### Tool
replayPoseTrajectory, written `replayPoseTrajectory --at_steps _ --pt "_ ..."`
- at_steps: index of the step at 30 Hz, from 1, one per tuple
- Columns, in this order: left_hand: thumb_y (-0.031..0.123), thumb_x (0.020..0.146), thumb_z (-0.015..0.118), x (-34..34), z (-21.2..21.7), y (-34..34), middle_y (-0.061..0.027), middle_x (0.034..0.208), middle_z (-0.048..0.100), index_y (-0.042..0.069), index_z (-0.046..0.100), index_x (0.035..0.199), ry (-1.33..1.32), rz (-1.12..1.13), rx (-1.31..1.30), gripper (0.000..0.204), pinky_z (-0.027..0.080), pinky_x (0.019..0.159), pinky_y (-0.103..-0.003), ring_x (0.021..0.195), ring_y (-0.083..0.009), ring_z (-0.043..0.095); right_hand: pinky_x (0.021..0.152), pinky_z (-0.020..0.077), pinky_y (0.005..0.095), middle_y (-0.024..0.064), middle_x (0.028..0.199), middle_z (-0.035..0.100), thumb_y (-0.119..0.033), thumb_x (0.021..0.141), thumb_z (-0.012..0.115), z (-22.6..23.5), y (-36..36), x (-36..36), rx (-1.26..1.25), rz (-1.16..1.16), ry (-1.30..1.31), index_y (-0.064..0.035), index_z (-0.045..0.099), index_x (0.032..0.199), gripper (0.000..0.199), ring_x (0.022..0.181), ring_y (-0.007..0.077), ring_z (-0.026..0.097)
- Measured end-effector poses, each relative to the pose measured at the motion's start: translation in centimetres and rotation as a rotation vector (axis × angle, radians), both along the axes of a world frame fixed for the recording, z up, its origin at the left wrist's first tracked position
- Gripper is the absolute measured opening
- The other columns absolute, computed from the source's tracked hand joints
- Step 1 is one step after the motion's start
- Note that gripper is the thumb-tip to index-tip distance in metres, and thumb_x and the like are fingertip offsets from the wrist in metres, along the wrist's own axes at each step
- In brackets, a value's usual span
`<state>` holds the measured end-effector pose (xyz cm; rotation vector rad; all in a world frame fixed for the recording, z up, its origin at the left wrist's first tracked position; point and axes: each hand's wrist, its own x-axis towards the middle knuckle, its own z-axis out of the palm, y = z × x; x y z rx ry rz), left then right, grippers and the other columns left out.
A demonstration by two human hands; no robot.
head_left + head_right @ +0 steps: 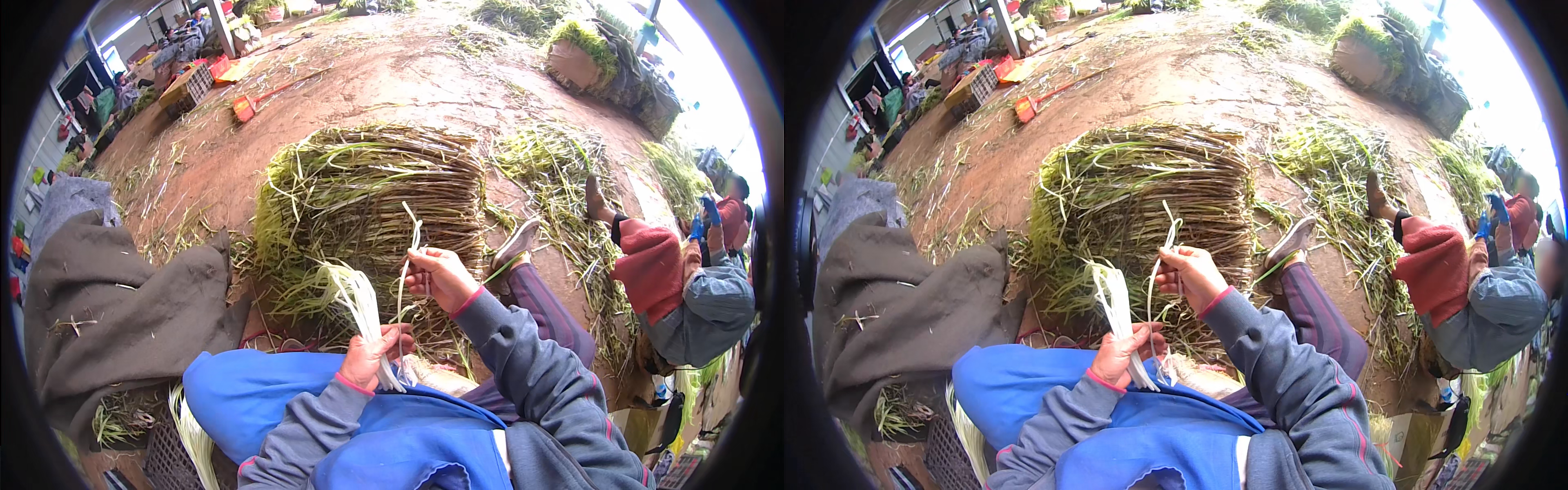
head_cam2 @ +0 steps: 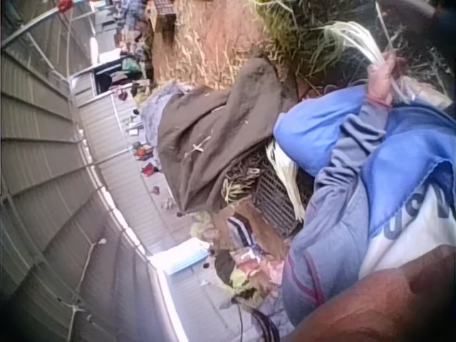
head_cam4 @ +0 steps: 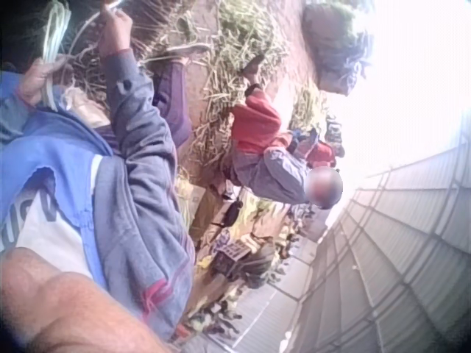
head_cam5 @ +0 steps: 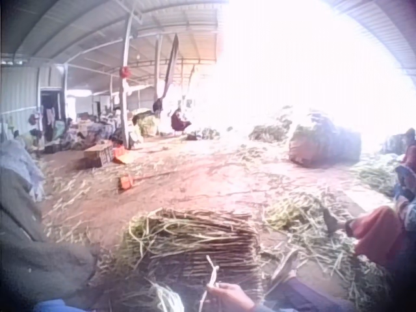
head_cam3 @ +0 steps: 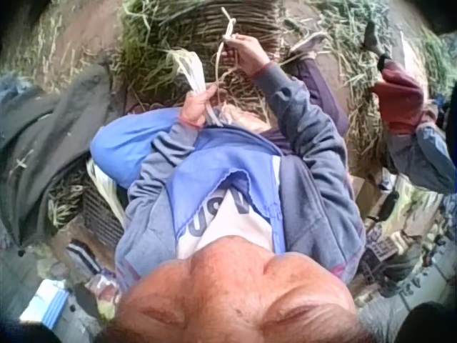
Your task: The person sits on the ground and repeatedly pulls apart long green plant stalks by hand, separating the fibrous strands and discarding the remaining material. The process is continuous and repetitive throughout the clip.
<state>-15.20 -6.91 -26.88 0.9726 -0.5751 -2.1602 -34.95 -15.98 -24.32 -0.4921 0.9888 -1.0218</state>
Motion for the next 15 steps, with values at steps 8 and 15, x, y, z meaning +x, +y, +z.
replayPoseTrajectory --at_steps 8,15 --pt "0.013 0.095 0.057 0.5 0.7 -2.5 -0.0072 0.088 0.067 -0.002 0.065 0.110 -0.437 0.259 -0.192 0.022 0.036 0.040 -0.021 0.048 -0.0038 0.044 0.048 0.0356 0.0183 -0.0055 0.067 0.057 -0.024 0.090 0.067 1.7 0.4 -0.2 -0.161 0.184 0.298 -0.0069 0.067 0.086 0.018 0.053 0.0026 0.046" --pt "0.014 0.091 0.066 0.7 4.3 -4.1 0.0016 0.073 0.056 0.002 0.062 0.098 -0.181 0.197 -0.072 0.014 0.033 0.041 -0.021 0.049 -0.0039 0.041 0.048 0.0319 0.0207 -0.0065 0.065 0.055 -0.023 0.089 0.067 2.7 0.2 2.7 -0.315 0.415 0.367 -0.0049 0.068 0.081 0.020 0.056 0.0012 0.043"
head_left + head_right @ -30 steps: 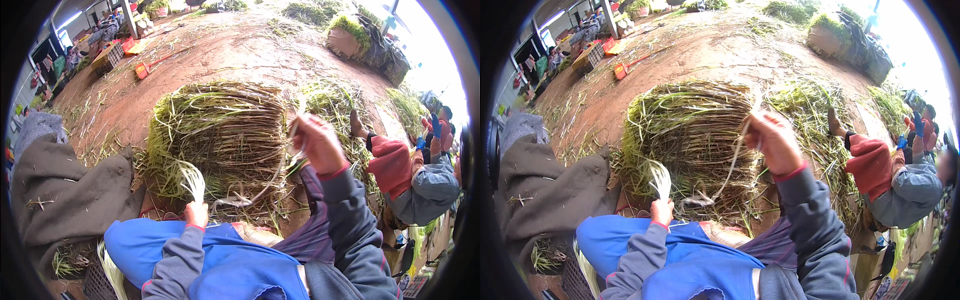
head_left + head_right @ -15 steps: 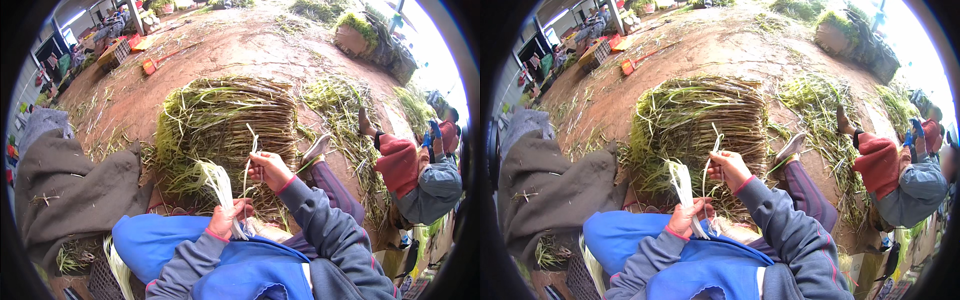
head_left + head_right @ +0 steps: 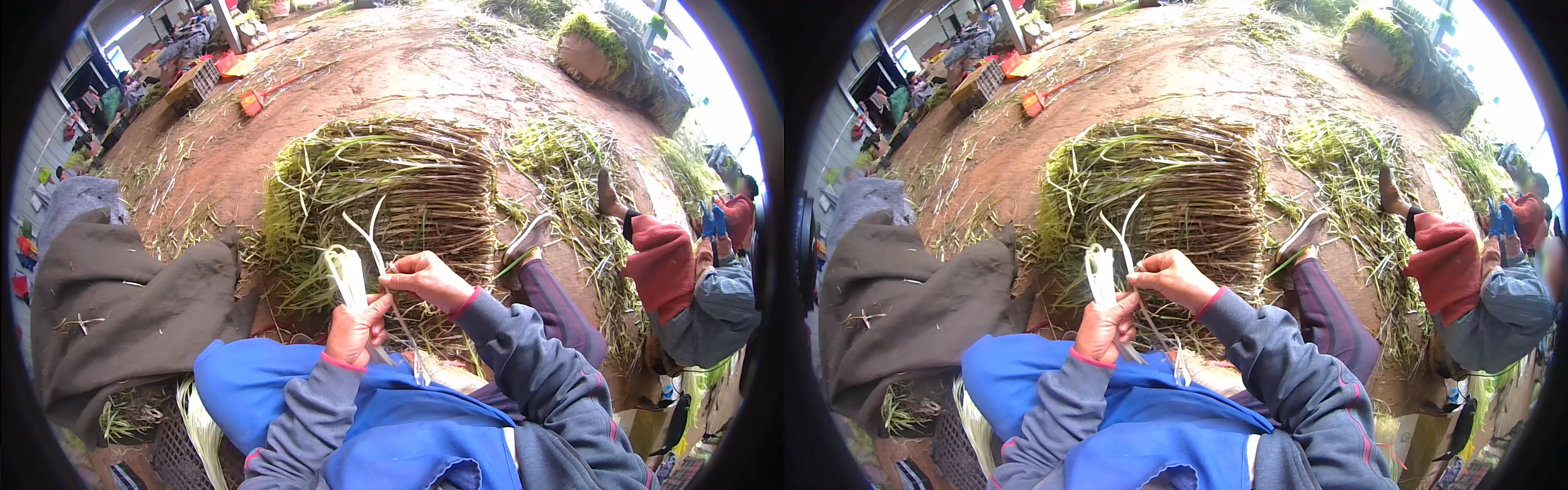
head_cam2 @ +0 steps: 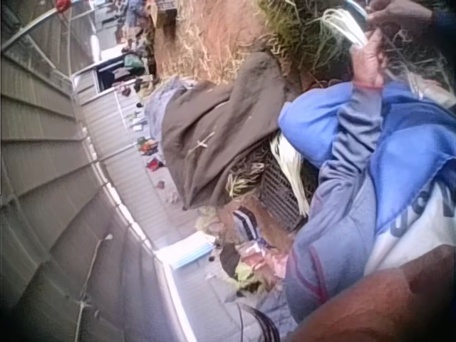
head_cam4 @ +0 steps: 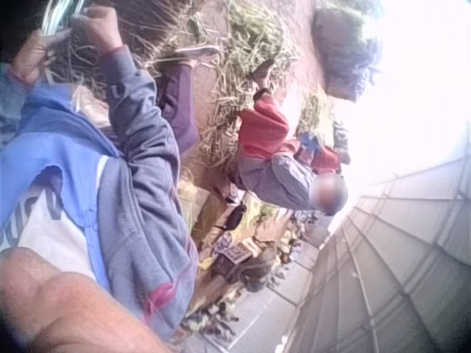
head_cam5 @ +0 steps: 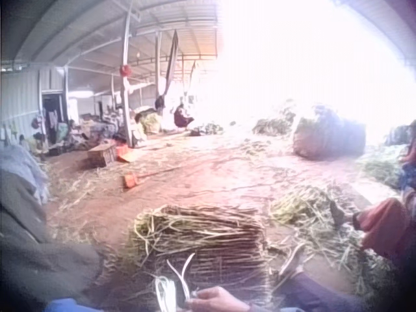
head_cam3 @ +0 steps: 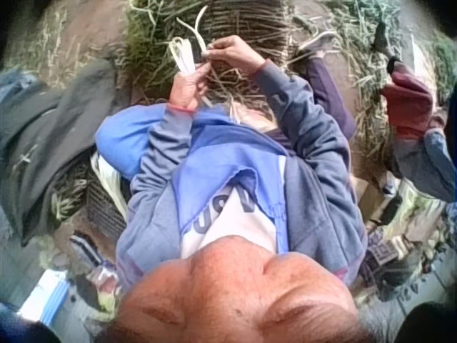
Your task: The person sits on the ground and repeatedly pulls apart long green plant stalks by hand, separating the fibrous strands and discarding the remaining material. The process is continuous and repetitive throughout the clip.
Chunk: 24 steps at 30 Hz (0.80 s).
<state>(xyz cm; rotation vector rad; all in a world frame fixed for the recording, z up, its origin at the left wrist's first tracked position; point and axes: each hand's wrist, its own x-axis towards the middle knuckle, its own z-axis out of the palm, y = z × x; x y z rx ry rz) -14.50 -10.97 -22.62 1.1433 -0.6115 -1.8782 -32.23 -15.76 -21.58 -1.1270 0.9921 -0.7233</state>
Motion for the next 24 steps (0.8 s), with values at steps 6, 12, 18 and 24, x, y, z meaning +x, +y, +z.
replayPoseTrajectory --at_steps 6,12,18,24 --pt "0.012 0.090 0.066 0.5 0.3 -0.3 0.0029 0.073 0.053 0.000 0.062 0.098 0.057 0.083 0.057 0.015 0.034 0.042 -0.021 0.050 -0.0042 0.041 0.057 0.0411 0.0190 -0.0037 0.076 0.061 -0.022 0.091 0.066 -0.4 2.0 -0.8 -0.122 -0.229 0.050 -0.0008 0.068 0.096 0.022 0.067 0.0017 0.051" --pt "0.012 0.090 0.066 -0.3 -0.4 -0.1 0.0024 0.075 0.055 0.002 0.062 0.099 0.030 0.140 0.052 0.013 0.035 0.043 -0.021 0.054 -0.0049 0.044 0.062 0.0492 0.0260 0.0038 0.081 0.060 -0.015 0.080 0.075 -1.3 6.3 0.9 -0.513 -0.312 0.283 -0.0007 0.066 0.093 0.020 0.071 0.0114 0.060" --pt "0.009 0.087 0.068 -1.0 -1.0 0.4 -0.0001 0.077 0.060 0.001 0.061 0.100 0.093 0.167 0.067 0.016 0.036 0.042 -0.022 0.053 -0.0053 0.045 0.058 0.0498 0.0332 0.0096 0.080 0.059 -0.014 0.078 0.073 -2.5 6.8 2.2 -0.729 -0.468 0.418 -0.0047 0.067 0.085 0.013 0.068 0.0256 0.063" --pt "0.009 0.089 0.067 -1.1 -1.3 0.6 0.0008 0.076 0.059 0.003 0.062 0.098 0.165 0.145 0.101 0.013 0.036 0.042 -0.022 0.054 -0.0054 0.045 0.057 0.0491 0.0346 0.0101 0.078 0.059 -0.012 0.079 0.072 -3.3 7.2 2.1 -0.723 -0.476 0.353 -0.0046 0.066 0.085 0.011 0.067 0.0285 0.062"
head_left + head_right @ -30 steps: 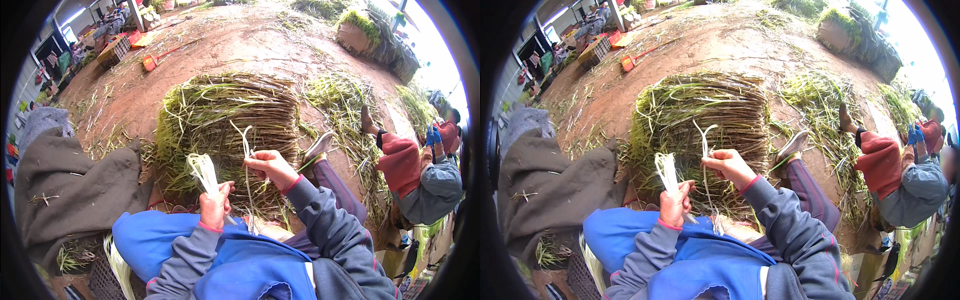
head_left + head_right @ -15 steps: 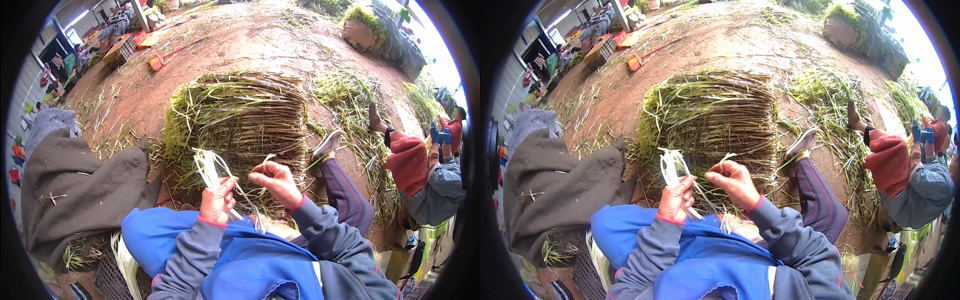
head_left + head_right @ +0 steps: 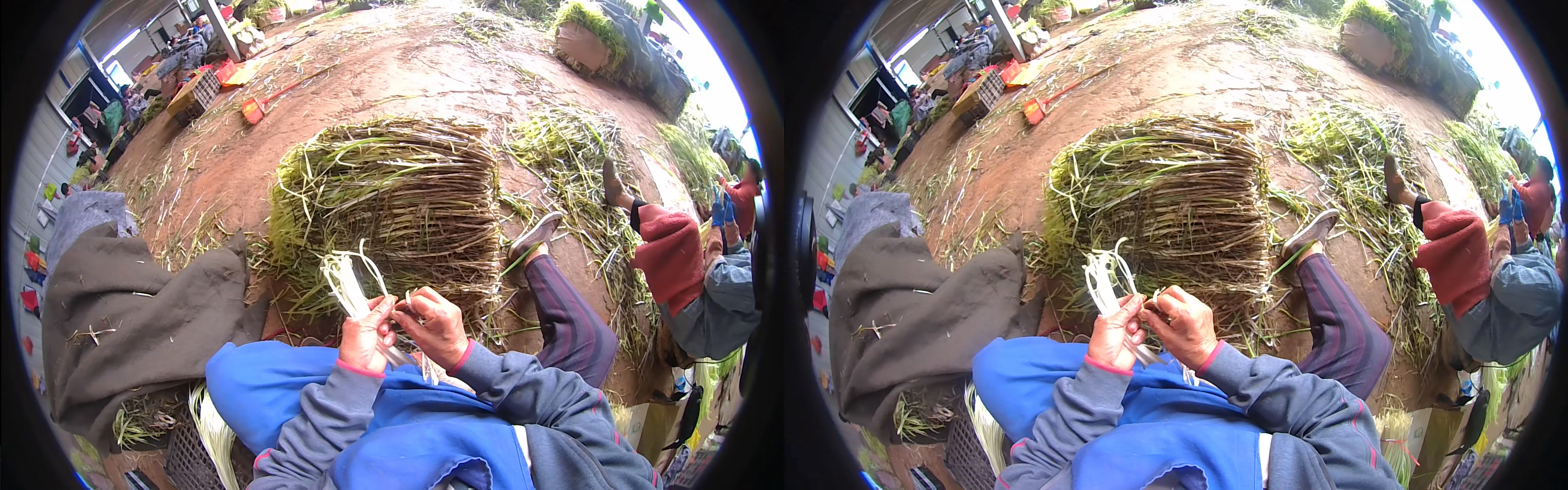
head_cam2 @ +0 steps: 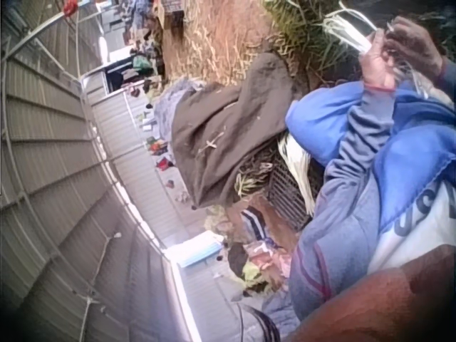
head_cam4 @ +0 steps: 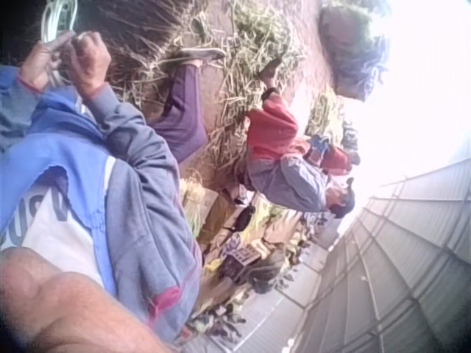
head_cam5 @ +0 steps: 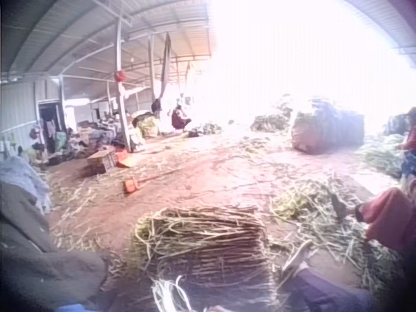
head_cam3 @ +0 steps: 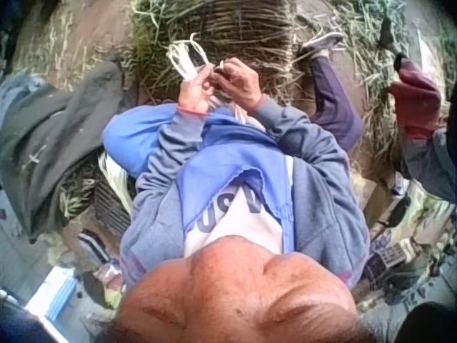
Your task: The person sits on the ground and repeatedly pulls apart long green plant stalks by hand, separating the fibrous strands and discarding the remaining material. The process is continuous and repetitive throughout the clip.
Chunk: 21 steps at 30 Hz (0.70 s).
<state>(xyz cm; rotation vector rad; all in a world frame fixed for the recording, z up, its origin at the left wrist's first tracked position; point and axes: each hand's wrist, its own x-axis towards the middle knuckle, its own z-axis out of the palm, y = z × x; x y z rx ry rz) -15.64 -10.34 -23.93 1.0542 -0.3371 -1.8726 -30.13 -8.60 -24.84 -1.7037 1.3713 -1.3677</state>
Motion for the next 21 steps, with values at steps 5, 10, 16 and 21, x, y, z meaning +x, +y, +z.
replayPoseTrajectory --at_steps 5,10,16,21 --pt "0.009 0.089 0.067 -0.1 0.1 0.1 0.0008 0.076 0.057 0.003 0.061 0.100 -0.005 0.007 0.031 0.014 0.037 0.042 -0.022 0.054 -0.0058 0.046 0.055 0.0483 0.0359 0.0102 0.074 0.057 -0.008 0.078 0.070 0.1 0.0 -0.1 -0.058 -0.034 0.057 -0.0040 0.063 0.079 0.009 0.063 0.0291 0.060" --pt "0.010 0.089 0.066 0.0 0.0 0.3 0.0002 0.081 0.060 0.005 0.059 0.101 -0.013 0.028 0.039 0.015 0.037 0.043 -0.022 0.055 -0.0058 0.046 0.055 0.0484 0.0362 0.0107 0.070 0.056 -0.005 0.075 0.068 0.0 0.3 -0.3 -0.055 -0.080 0.089 -0.0037 0.058 0.074 0.010 0.062 0.0298 0.059" --pt "0.014 0.092 0.064 2.0 -0.1 -0.5 -0.0011 0.088 0.063 0.008 0.059 0.101 0.067 0.075 0.034 0.012 0.036 0.044 -0.022 0.054 -0.0054 0.043 0.057 0.0406 0.0205 -0.0038 0.074 0.057 -0.004 0.086 0.061 -2.9 1.1 -2.8 0.407 -0.010 -0.493 -0.0025 0.063 0.086 0.002 0.064 0.0038 0.048" --pt "0.021 0.092 0.064 5.6 0.9 -2.3 -0.0023 0.087 0.065 0.008 0.060 0.097 0.187 0.166 0.004 0.014 0.035 0.041 -0.020 0.047 -0.0033 0.042 0.060 0.0476 0.0334 0.0050 0.071 0.061 -0.011 0.083 0.062 -8.4 1.8 -13.0 0.378 -0.267 0.154 -0.0027 0.062 0.081 0.009 0.066 0.0171 0.059"
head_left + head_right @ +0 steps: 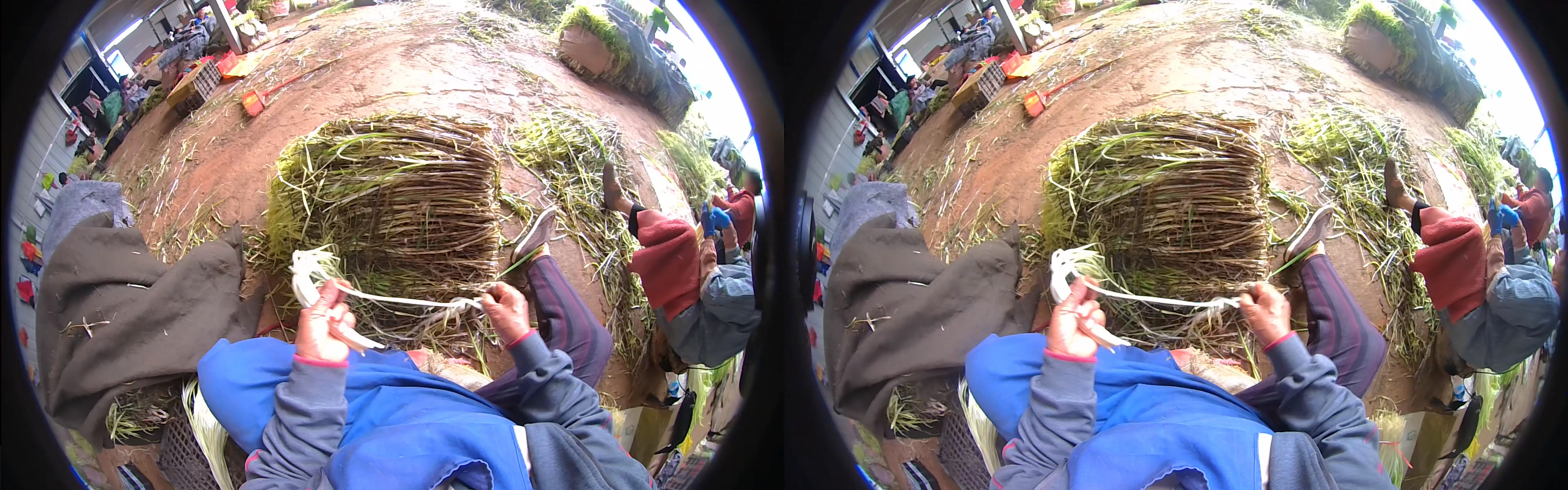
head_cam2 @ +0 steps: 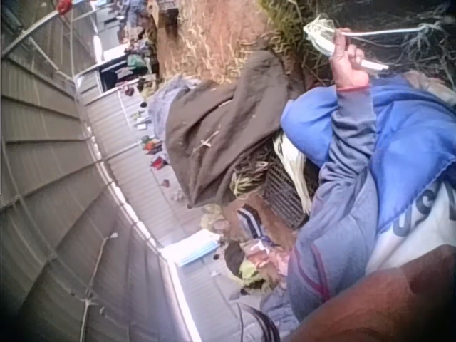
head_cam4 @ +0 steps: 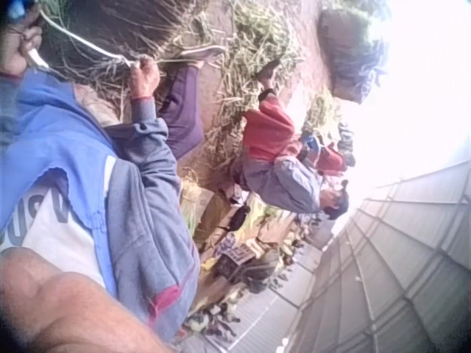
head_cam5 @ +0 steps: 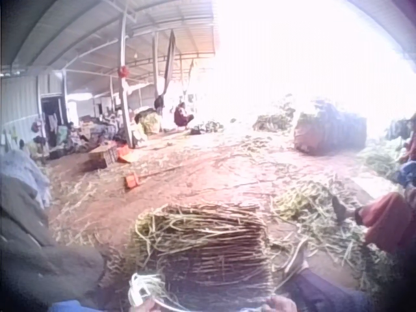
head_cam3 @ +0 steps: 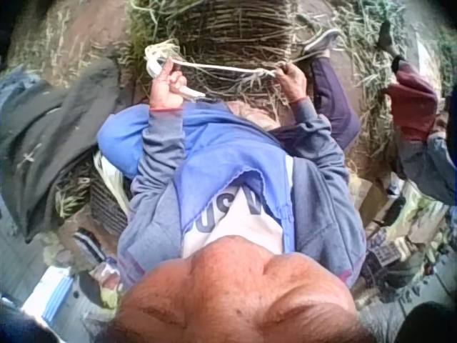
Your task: The person sits on the ground and repeatedly pulls apart long green plant stalks by hand, separating the fibrous strands and discarding the remaining material. The process is continuous and repetitive throughout the clip.
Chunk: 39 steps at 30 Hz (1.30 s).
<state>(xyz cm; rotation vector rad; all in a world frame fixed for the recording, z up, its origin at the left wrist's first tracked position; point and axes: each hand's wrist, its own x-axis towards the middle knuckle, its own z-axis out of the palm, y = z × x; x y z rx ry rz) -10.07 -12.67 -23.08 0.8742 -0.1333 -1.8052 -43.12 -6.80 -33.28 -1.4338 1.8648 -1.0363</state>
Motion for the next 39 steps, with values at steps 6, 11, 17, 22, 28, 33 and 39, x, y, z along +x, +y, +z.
replayPoseTrajectory --at_steps 6,11,17,22,28,33,39 --pt "0.022 0.091 0.065 2.3 0.7 -0.5 -0.0006 0.088 0.066 0.010 0.061 0.096 0.060 0.073 -0.048 0.014 0.036 0.042 -0.019 0.048 -0.0033 0.043 0.074 0.0514 0.0459 0.0129 0.087 0.071 -0.018 0.076 0.061 -4.0 1.0 -8.8 0.729 0.127 0.964 -0.0118 0.070 0.088 0.017 0.081 0.0308 0.069" --pt "0.022 0.092 0.064 0.8 -0.6 0.2 -0.0015 0.087 0.064 0.008 0.061 0.098 -0.008 -0.008 -0.003 0.015 0.036 0.042 -0.020 0.049 -0.0032 0.042 0.097 0.0364 0.0452 0.0142 0.109 0.062 -0.030 0.076 0.071 -0.1 -1.4 -0.4 -0.291 0.278 0.667 -0.0080 0.063 0.104 0.036 0.105 0.0306 0.056" --pt "0.020 0.093 0.062 -0.3 -1.6 0.7 -0.0012 0.086 0.063 0.007 0.060 0.096 -0.068 -0.054 -0.034 0.013 0.038 0.042 -0.021 0.050 -0.0034 0.046 0.084 0.0476 0.0328 0.0097 0.102 0.063 -0.031 0.098 0.054 4.4 1.5 11.1 0.311 0.724 -0.732 -0.0023 0.059 0.113 0.032 0.094 0.0174 0.059" --pt "0.018 0.095 0.059 1.1 -2.0 0.0 -0.0029 0.090 0.062 0.006 0.060 0.104 -0.129 0.014 -0.090 0.015 0.040 0.044 -0.021 0.056 -0.0048 0.048 0.064 0.0417 0.0253 -0.0002 0.080 0.051 -0.028 0.102 0.045 6.3 5.3 9.9 0.357 0.804 -0.478 -0.0034 0.058 0.109 0.028 0.068 0.0077 0.045" --pt "0.022 0.098 0.053 -2.9 -3.2 2.3 -0.0094 0.109 0.065 0.001 0.056 0.119 -0.167 -0.123 -0.166 0.030 0.051 0.071 -0.028 0.088 -0.0145 0.063 0.049 0.0388 0.0234 -0.0025 0.062 0.050 -0.024 0.101 0.047 8.4 3.5 10.5 0.199 0.458 -0.597 -0.0031 0.063 0.093 0.027 0.055 0.0046 0.047" --pt "0.026 0.098 0.051 -4.9 -3.6 4.4 -0.0118 0.119 0.063 0.002 0.055 0.122 -0.137 -0.354 -0.049 0.034 0.051 0.085 -0.033 0.103 -0.0198 0.062 0.056 0.0428 0.0272 0.0015 0.068 0.054 -0.029 0.103 0.043 8.5 0.5 12.9 0.046 0.632 -0.364 -0.0030 0.060 0.098 0.031 0.062 0.0082 0.050" --pt "0.024 0.097 0.054 -2.0 -3.0 2.0 -0.0120 0.092 0.068 0.003 0.060 0.099 -0.332 0.069 -0.156 0.022 0.055 0.079 -0.038 0.086 -0.0216 0.066 0.059 0.0461 0.0418 0.0186 0.069 0.058 -0.031 0.100 0.048 5.8 0.3 9.6 0.158 0.685 -0.058 -0.0045 0.060 0.098 0.029 0.063 0.0337 0.059"
